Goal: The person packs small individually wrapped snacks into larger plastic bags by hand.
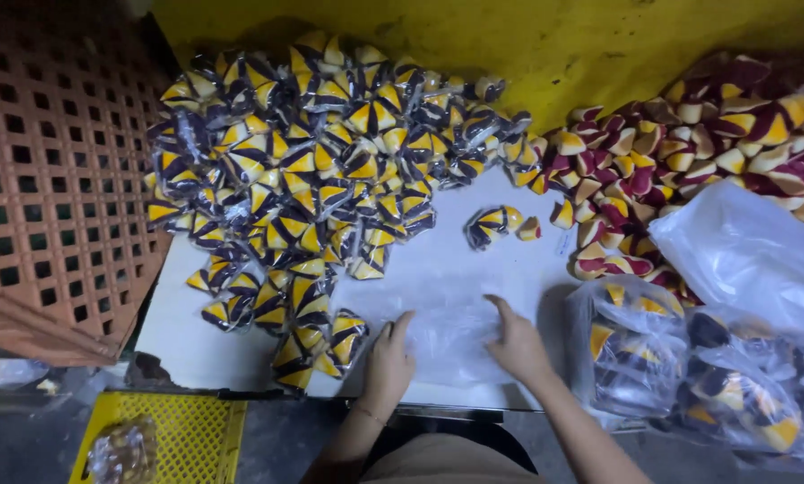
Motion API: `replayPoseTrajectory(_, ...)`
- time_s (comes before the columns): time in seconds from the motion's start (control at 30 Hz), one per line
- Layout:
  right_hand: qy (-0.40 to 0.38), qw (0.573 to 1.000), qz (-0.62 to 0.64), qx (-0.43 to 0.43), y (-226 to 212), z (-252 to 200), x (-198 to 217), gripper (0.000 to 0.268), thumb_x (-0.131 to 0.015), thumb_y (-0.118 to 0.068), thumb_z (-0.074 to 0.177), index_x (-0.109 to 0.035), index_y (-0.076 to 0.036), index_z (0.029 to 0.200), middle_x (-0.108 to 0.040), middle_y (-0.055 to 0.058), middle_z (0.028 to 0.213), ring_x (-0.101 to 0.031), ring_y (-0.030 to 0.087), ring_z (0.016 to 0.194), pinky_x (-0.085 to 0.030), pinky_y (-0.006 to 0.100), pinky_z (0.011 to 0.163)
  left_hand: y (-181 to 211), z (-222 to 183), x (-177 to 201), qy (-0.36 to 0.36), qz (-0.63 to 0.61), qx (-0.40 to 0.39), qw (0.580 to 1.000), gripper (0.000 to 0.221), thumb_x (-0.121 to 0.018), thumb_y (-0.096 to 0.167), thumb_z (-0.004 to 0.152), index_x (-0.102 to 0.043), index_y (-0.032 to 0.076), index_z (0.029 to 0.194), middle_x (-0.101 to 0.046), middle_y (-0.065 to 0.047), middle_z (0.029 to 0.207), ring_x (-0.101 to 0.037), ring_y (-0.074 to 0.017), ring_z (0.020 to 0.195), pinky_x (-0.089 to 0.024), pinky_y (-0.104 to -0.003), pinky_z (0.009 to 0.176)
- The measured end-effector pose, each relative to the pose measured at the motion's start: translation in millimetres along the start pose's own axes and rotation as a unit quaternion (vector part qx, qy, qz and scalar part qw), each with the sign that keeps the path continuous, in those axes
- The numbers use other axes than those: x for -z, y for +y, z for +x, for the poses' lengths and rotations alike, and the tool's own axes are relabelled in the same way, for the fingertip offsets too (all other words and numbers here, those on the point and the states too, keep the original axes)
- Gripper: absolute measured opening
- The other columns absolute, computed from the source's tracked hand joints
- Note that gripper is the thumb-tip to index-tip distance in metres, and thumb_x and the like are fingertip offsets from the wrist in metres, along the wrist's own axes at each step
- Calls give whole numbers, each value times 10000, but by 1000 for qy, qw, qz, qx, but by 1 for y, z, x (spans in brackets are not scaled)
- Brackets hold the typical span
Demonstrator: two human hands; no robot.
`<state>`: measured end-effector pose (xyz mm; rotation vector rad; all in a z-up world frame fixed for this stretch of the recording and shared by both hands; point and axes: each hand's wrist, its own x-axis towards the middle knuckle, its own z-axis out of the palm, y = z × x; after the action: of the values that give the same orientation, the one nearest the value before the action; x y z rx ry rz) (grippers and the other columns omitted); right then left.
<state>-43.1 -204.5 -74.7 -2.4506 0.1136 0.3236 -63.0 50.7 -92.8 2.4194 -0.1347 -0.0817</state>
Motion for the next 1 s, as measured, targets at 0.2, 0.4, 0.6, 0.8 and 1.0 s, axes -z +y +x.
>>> replayPoseTrajectory(0.2,-17,975,113,-191,30,14,-2,661,-524,-144,706,-660,-221,1349,-730,24,1274,-692,224,1030,-489,323,877,-15,13,-30,90,220,-39,971,760,-581,-91,742,-544,157,1460,-556,-73,984,-622,-282,754,-542,-378,559)
replayPoseTrajectory(0.4,52,912,365,-182,70,12,-9,395,-701,-34,779,-732,-125,1163,-643,60,950,-621,186,786,-504,282,718,-20,-1,-50,139,261,-33,955,602,-590,-67,798,-615,145,1360,-604,-78,1007,-620,-294,899,-561,-397,732)
replayPoseTrajectory(0.6,47,963,259,-62,73,1,12,494,-695,102,660,-777,-163,1069,-636,-1,824,-421,91,575,-345,239,508,-22,-28,-58,207,264,13,942,547,-573,-101,813,-659,151,1291,-665,-74,997,-663,-274,902,-570,-357,718)
replayPoseTrajectory(0.8,208,962,153,92,79,-5,6,287,-603,-31,814,-753,-107,1047,-643,61,948,-611,216,843,-471,323,736,-2,-58,-62,178,267,105,941,565,-666,-3,738,-632,162,1278,-652,-93,1094,-567,-346,1177,-475,-453,1014)
replayPoseTrajectory(1.0,27,975,-187,117,90,5,-17,714,-525,-12,722,-531,-245,1397,-734,97,1070,-700,368,809,-541,523,536,-24,-68,-88,284,211,76,932,573,-514,-122,715,-683,68,1228,-696,-123,1067,-618,-340,1086,-499,-434,1028)
